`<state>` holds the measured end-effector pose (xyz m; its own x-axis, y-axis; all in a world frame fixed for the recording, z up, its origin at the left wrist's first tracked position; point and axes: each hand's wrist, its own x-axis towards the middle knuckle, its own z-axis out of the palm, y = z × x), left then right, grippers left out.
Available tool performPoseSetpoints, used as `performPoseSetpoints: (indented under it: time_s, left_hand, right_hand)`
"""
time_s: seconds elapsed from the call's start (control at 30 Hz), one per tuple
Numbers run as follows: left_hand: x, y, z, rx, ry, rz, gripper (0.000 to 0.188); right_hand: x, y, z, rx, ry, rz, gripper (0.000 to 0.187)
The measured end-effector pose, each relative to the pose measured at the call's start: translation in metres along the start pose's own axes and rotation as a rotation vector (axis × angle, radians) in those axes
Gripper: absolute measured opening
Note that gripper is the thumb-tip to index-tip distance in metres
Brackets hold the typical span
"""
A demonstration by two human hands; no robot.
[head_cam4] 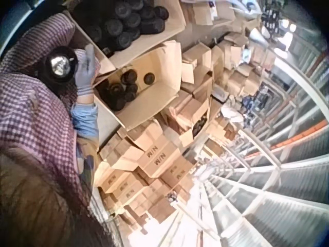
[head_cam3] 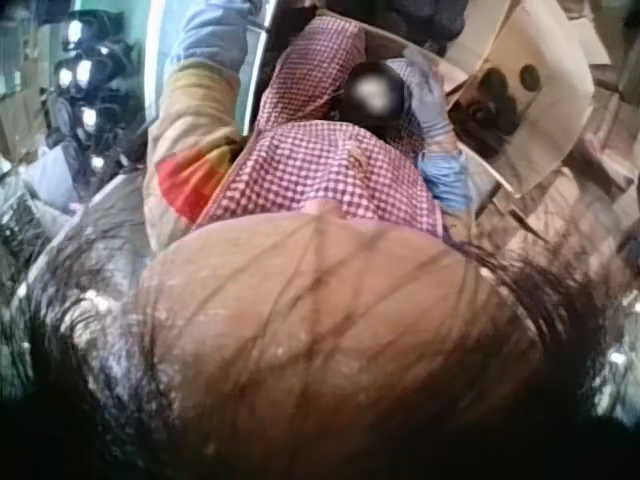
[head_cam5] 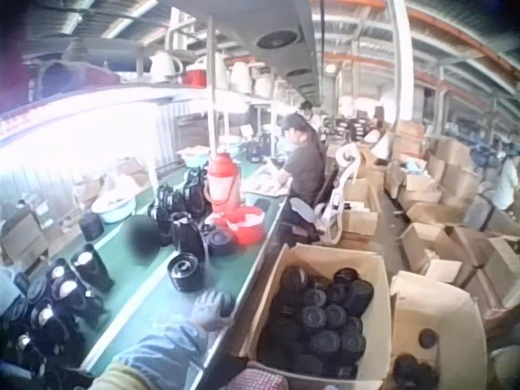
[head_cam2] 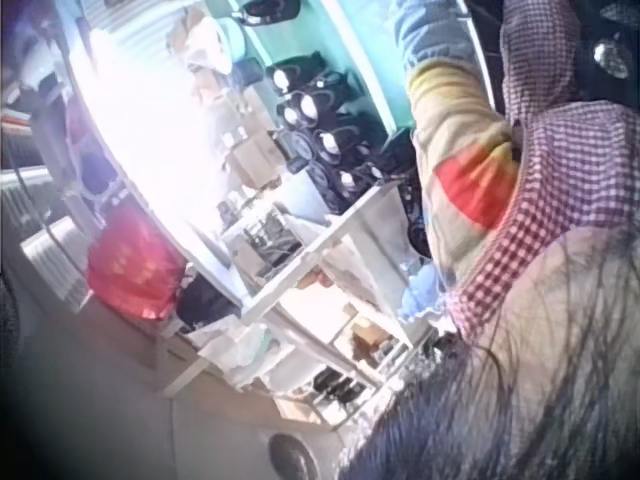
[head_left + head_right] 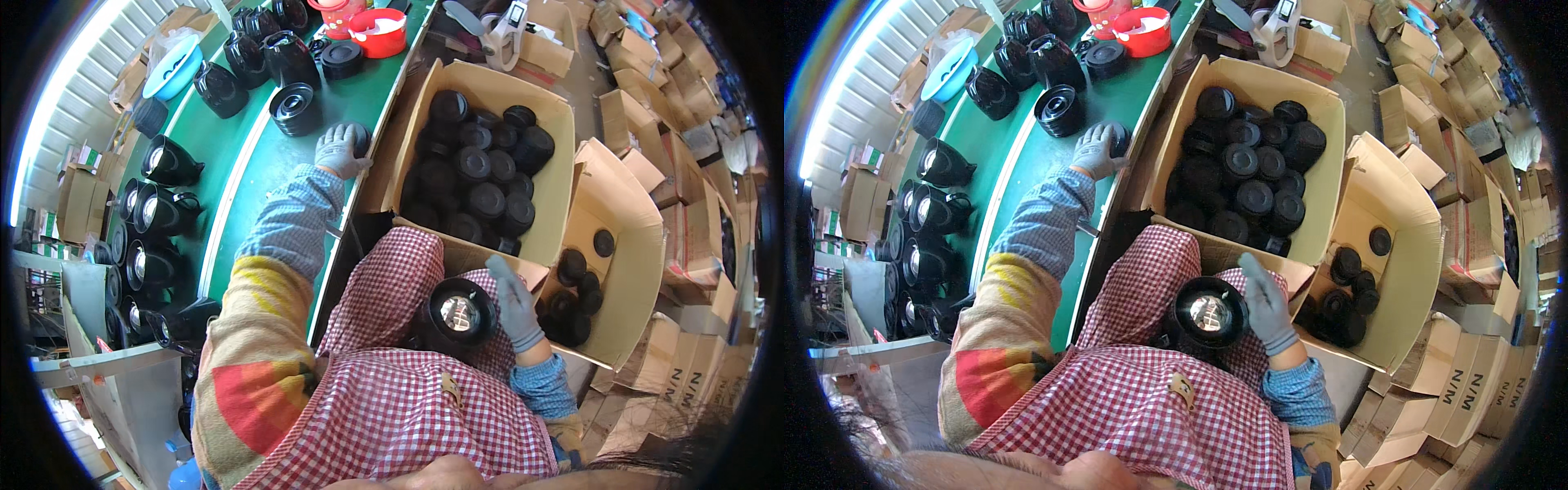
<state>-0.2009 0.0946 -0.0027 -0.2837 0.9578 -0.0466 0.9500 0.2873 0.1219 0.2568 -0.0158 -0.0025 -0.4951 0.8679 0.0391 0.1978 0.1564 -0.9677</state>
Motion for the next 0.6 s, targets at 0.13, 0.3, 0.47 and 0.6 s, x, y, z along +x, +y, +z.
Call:
performPoseSetpoints:
  time_s: [0.13,0.3,0.47,0.6]
  left_hand:
    - [0.009,-0.044,0.029,0.104,0.003,0.140,0.076]
    - [-0.008,-0.071,-0.009,-1.101,-0.188,0.109,0.050]
    - [-0.093,0.011,-0.064,-1.868,-0.608,0.212,0.055]
    - [-0.135,0.073,-0.062,-1.980,-0.809,0.366,0.067]
  right_hand:
    - [0.007,0.010,-0.018,0.118,0.075,0.143,0.042]
    - [0.029,-0.002,-0.021,0.204,0.152,0.081,0.044]
    - [0.072,-0.048,-0.007,0.113,0.095,-0.097,0.039]
    - [0.080,-0.075,0.010,0.353,-0.008,-0.095,0.048]
